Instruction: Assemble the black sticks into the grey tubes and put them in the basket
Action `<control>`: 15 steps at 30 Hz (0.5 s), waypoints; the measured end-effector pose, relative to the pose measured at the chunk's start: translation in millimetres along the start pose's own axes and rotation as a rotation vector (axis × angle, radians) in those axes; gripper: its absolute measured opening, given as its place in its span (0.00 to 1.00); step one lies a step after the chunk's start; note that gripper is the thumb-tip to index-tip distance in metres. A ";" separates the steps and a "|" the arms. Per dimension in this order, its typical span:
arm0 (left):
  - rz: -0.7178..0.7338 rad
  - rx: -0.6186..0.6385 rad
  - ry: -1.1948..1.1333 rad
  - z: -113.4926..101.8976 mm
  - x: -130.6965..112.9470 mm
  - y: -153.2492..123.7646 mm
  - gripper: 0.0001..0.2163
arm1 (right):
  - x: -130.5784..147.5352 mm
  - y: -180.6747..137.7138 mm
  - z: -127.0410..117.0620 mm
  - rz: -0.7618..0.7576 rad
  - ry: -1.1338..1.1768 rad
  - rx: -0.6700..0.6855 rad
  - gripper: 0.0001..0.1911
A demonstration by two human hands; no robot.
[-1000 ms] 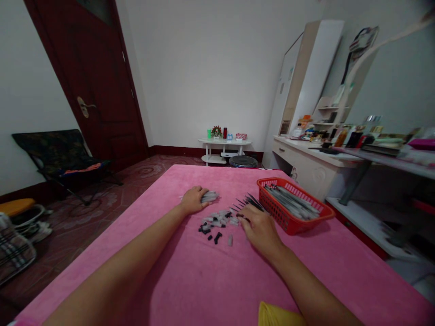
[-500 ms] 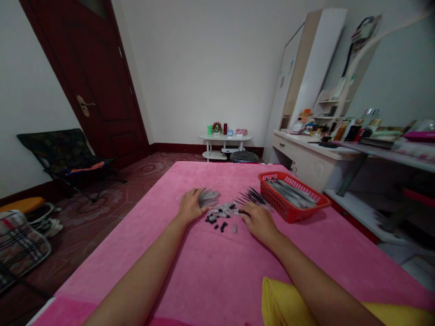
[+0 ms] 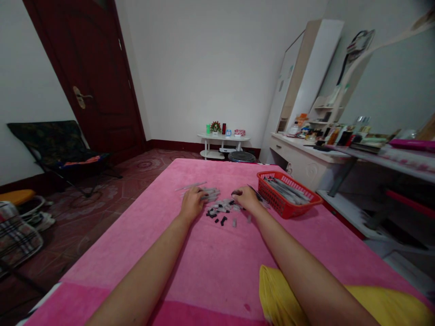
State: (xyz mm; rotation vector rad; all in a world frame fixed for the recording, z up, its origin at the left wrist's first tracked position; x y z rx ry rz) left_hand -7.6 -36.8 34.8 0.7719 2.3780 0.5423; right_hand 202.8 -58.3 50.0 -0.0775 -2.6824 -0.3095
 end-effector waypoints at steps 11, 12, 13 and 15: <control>0.024 0.053 0.113 1.1 -5.6 -3.9 0.10 | -2.8 -25.2 4.2 0.045 -0.228 -0.008 0.10; 0.023 0.058 0.119 2.4 -4.9 -4.3 0.10 | -4.8 -26.3 4.0 0.043 -0.244 0.006 0.10; 0.018 0.060 0.124 3.6 -4.2 -4.6 0.10 | -6.9 -26.9 3.9 0.043 -0.254 0.021 0.10; 0.003 0.060 0.131 5.1 -3.0 -5.1 0.09 | -10.5 -27.3 3.6 0.042 -0.260 0.044 0.11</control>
Point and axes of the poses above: each hand's wrist, its own y-axis towards the middle knuckle, its own z-axis out of the palm, x = y × z, the point moved 7 cm from there along y, towards the middle knuckle, and after that the axes turned 8 degrees about -y, right-handed, at the moved point
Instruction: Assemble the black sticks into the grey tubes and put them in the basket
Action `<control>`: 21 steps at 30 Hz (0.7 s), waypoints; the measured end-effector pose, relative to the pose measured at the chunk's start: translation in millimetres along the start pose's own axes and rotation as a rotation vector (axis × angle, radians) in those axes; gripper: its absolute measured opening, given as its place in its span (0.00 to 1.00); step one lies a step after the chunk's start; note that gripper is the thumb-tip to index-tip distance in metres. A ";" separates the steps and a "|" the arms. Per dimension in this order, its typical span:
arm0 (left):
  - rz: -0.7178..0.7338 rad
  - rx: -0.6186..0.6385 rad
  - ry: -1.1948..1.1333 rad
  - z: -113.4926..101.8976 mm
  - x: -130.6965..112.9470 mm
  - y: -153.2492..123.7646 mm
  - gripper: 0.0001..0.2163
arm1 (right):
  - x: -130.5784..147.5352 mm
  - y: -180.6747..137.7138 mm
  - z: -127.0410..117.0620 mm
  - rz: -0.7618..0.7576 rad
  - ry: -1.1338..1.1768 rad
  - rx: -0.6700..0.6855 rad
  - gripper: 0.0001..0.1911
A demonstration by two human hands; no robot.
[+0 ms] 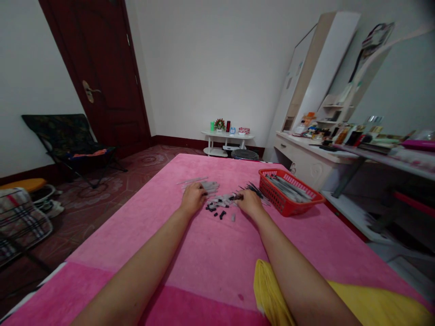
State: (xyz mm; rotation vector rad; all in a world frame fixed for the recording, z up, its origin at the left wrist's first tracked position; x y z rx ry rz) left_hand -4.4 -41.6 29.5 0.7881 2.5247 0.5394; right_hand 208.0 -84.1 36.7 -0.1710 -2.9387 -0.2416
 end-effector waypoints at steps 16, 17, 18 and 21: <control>0.018 -0.094 -0.110 -11.8 -8.6 -7.8 0.14 | 4.3 -4.4 -16.2 -0.080 -0.063 -0.164 0.12; 0.024 -0.095 -0.117 -11.6 -9.1 -8.3 0.14 | -3.9 -3.5 -19.3 -0.027 -0.088 -0.175 0.13; 0.031 -0.093 -0.124 -11.3 -9.9 -8.6 0.14 | -13.2 -2.6 -22.2 0.030 -0.114 -0.177 0.14; 0.035 -0.091 -0.159 -11.4 -11.1 -9.3 0.14 | -40.4 -1.1 -27.6 0.156 -0.168 -0.140 0.16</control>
Point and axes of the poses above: each hand's wrist, its own y-axis towards the middle knuckle, its own z-axis out of the palm, x = y × z, the point moved 7 cm from there along y, towards the middle knuckle, and after that the axes turned 8 degrees about -y, right-handed, at the moved point
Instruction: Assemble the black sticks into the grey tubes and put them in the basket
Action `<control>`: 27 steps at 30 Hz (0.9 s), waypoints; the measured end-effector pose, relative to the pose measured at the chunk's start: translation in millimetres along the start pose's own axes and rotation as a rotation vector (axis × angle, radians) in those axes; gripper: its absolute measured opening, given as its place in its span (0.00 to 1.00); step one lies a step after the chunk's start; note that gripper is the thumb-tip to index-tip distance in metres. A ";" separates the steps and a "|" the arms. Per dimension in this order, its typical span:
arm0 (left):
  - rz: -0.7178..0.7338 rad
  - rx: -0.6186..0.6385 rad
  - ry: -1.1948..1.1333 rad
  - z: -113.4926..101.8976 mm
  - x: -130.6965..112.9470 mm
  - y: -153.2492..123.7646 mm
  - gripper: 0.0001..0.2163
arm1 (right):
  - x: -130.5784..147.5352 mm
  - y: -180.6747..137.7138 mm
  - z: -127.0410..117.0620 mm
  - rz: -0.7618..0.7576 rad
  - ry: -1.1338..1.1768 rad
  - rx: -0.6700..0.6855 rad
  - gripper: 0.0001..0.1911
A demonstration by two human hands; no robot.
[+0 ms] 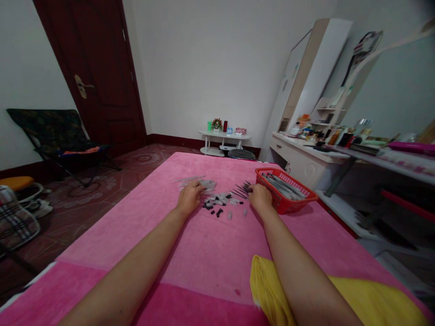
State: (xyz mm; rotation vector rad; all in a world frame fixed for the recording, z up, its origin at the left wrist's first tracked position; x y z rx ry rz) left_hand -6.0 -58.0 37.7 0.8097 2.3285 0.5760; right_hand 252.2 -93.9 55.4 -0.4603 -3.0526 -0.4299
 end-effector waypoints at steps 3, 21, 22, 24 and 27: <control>-0.011 -0.013 -0.030 -1.5 -0.3 -0.5 0.14 | -15.5 2.8 4.3 0.029 -0.013 0.051 0.13; 0.047 -0.345 -0.165 -32.0 -0.9 -7.7 0.10 | 29.7 -6.3 -16.3 -0.250 0.242 -0.111 0.09; 0.046 -0.343 -0.143 -31.8 -0.1 -7.9 0.10 | 35.6 -7.5 -20.6 -0.295 0.296 -0.122 0.09; 0.040 -0.335 -0.105 -31.1 1.4 -8.1 0.11 | 45.0 -10.1 -27.2 -0.356 0.359 -0.137 0.07; 0.047 -0.328 -0.080 -30.5 1.2 -8.5 0.10 | 53.6 -13.3 -31.0 -0.402 0.381 -0.137 0.07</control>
Point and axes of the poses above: each hand's wrist, its own y-axis towards the middle knuckle, its own z-axis out of the palm, x = y × z, the point moved 7 cm from there along y, towards the middle knuckle, and after that the axes turned 8 degrees about -y, right-handed, at the moved point
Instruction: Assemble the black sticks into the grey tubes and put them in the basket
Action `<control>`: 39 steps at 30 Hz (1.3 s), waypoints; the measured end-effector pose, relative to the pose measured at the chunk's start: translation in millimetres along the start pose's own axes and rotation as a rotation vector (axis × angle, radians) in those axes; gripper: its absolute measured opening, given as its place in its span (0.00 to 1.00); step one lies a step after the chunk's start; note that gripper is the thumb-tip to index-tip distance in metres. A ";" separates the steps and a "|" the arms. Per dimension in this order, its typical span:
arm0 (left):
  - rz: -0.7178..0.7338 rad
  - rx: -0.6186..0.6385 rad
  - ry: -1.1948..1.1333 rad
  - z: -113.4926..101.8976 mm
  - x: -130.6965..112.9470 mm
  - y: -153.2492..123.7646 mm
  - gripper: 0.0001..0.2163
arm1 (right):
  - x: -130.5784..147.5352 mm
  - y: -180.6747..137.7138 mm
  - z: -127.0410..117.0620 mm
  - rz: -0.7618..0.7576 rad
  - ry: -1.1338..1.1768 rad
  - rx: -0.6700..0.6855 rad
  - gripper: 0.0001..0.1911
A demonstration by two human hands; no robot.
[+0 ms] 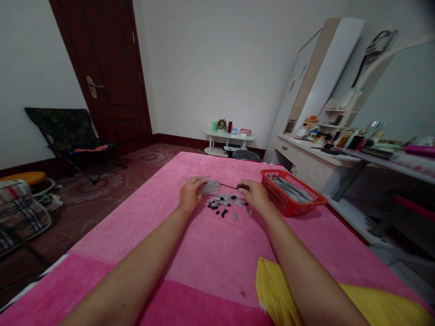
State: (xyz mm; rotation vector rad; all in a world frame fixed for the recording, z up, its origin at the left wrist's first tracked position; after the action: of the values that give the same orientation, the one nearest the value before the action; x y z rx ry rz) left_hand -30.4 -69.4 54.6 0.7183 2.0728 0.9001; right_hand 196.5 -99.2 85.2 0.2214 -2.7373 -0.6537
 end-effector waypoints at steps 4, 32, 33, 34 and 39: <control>0.026 0.033 0.015 1.4 -4.6 -0.1 0.10 | 4.5 -1.1 1.5 -0.020 -0.018 0.018 0.07; -0.110 0.036 -0.079 7.9 5.2 -0.7 0.13 | 18.9 -4.0 -45.2 0.005 -0.047 -0.407 0.11; -0.143 -0.004 -0.099 4.7 10.8 -0.4 0.12 | 8.8 -2.3 -42.5 0.046 -0.047 -0.378 0.10; -0.170 -0.040 -0.114 1.6 15.5 -0.3 0.12 | -1.7 -0.2 -36.2 0.084 -0.067 -0.304 0.09; -0.193 -0.088 -0.110 -4.4 18.8 -0.2 0.10 | -41.8 -6.9 16.2 0.186 -0.171 0.235 0.09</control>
State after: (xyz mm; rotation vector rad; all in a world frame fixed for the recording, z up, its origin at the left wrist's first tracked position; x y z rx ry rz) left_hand -44.5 -57.6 48.7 0.5002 1.9548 0.8184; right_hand 230.8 -89.4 57.0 -0.0395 -2.9511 -0.3130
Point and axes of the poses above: each hand's wrist, its own y-axis towards the middle knuckle, its own z-axis out of the palm, x = y × z, the point moved 7 cm from there along y, towards the middle knuckle, and after that the axes turned 8 degrees about -y, right-handed, at the moved point
